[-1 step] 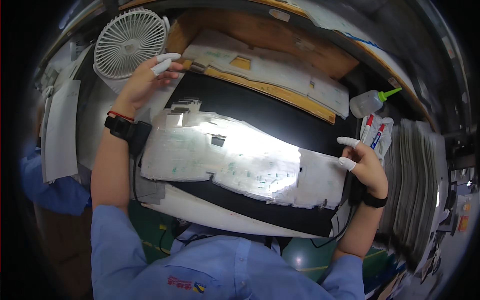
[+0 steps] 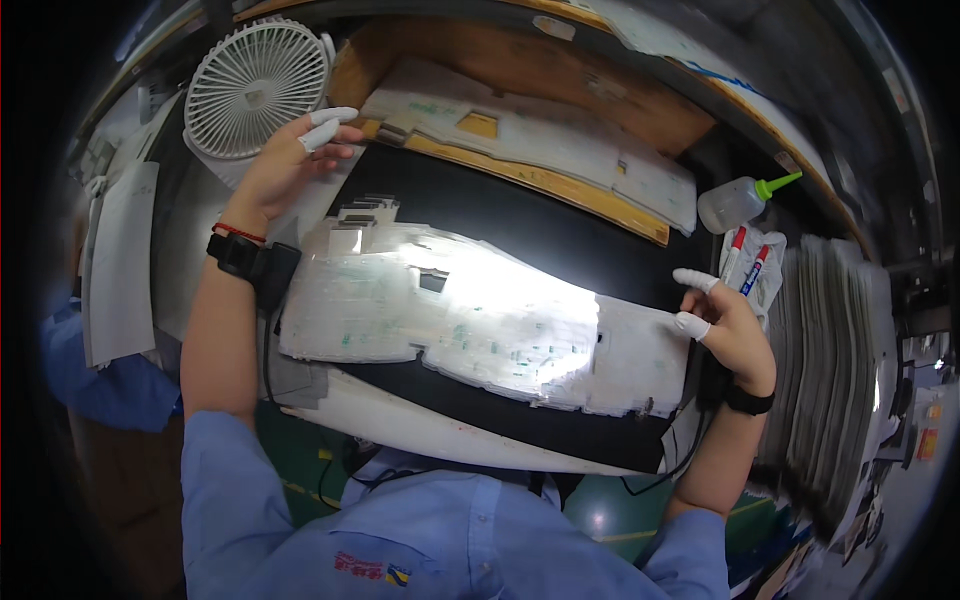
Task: Assembling keyboard components at a manufacturing station.
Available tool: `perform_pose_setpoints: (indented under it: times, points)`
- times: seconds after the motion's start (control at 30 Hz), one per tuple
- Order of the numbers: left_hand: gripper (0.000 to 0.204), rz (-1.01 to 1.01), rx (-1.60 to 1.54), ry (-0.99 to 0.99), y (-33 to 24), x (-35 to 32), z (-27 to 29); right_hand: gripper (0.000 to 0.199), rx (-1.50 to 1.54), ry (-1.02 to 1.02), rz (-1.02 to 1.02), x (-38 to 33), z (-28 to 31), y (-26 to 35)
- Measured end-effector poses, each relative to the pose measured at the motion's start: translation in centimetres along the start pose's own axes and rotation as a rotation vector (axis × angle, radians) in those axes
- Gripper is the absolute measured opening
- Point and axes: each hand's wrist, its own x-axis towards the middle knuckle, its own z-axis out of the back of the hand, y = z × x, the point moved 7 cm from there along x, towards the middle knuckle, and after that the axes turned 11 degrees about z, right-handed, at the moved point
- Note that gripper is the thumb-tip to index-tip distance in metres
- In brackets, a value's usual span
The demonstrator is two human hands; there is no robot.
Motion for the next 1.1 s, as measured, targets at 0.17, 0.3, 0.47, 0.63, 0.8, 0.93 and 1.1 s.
perform_pose_setpoints:
  times: [0.17,0.3,0.47,0.63,0.8,0.93,1.1]
  points:
    - [0.039,0.067,0.029,-0.005,0.6,0.2,0.1,0.049,-0.057,0.100,-0.035,0.1,-0.7,0.4]
    - [0.039,0.079,0.052,-0.039,0.5,0.0,0.2,0.050,-0.086,0.067,0.035,0.3,-0.4,1.2]
    - [0.038,0.086,0.073,-0.018,0.8,0.0,0.2,0.049,-0.097,0.141,0.055,0.5,-1.4,1.0]
    - [0.035,0.158,0.175,-0.089,1.1,0.3,0.5,0.054,-0.169,0.141,0.065,0.2,-1.1,1.1]
    - [0.024,0.136,0.330,-0.382,-0.2,-0.3,2.8,0.063,-0.088,0.087,0.026,0.1,-0.7,0.6]
    - [0.021,0.119,0.369,-0.511,-0.3,-0.5,3.7,0.066,-0.098,0.103,-0.037,0.1,-0.8,0.4]
    - [0.021,0.126,0.429,-0.507,-0.2,-0.4,4.0,0.067,-0.112,0.099,-0.031,0.1,-0.8,0.5]
